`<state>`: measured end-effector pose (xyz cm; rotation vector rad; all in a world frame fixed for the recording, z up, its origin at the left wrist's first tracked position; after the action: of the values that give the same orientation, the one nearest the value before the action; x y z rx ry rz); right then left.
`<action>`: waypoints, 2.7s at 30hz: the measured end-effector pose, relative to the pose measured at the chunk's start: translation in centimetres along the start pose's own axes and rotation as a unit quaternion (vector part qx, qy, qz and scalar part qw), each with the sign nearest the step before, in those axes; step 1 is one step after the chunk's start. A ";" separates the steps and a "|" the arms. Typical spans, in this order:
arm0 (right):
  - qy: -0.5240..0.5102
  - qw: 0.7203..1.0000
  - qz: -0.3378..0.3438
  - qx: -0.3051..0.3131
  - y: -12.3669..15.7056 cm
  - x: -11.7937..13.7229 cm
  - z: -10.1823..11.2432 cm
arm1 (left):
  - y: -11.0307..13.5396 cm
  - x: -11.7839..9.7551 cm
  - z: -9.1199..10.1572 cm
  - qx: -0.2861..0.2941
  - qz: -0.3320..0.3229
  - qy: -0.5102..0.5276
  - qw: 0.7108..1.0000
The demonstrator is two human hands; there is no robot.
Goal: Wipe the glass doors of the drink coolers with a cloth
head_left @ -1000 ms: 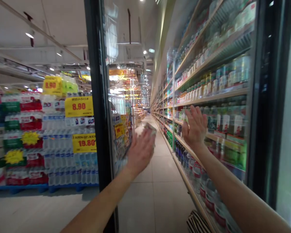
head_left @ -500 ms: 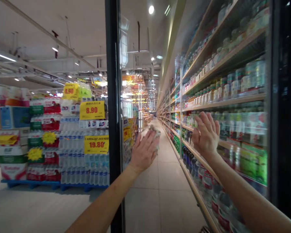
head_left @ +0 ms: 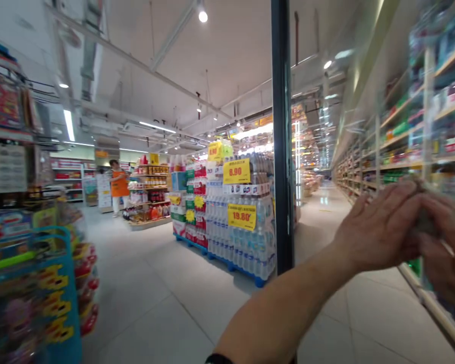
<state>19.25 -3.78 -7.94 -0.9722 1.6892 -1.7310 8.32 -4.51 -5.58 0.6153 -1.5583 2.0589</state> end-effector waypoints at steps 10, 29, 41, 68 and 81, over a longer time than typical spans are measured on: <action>0.276 0.950 0.145 -0.012 -0.8 0.4 0.1 | 3.9 2.8 -4.2 -0.075 0.063 0.179 0.979; 0.433 0.887 0.031 -0.159 -6.0 -2.3 7.1 | 4.4 2.4 -5.1 -0.135 0.104 0.151 0.974; 0.397 0.904 0.070 -0.144 -8.2 -1.9 6.7 | 5.1 6.1 -5.1 -0.183 0.177 0.147 0.956; 0.371 0.913 0.139 -0.096 -13.6 -0.9 4.1 | 5.4 6.0 -5.1 -0.173 0.176 0.125 0.961; 0.394 0.905 0.058 -0.152 -10.1 -1.0 3.7 | 6.1 6.3 -5.6 -0.142 0.154 0.122 0.970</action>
<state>23.93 -4.49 1.78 -0.2482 2.5148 -1.9491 -0.74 0.19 -7.65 0.0109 -1.8389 1.9750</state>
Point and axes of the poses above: each hand's wrist, its own y-axis away from the middle knuckle, its own z-axis out of the back of the hand, x = y × z, the point moved 6 cm from there along -y, towards the middle knuckle, and after that the axes turned 3 degrees about -z, right-handed, at the moved point
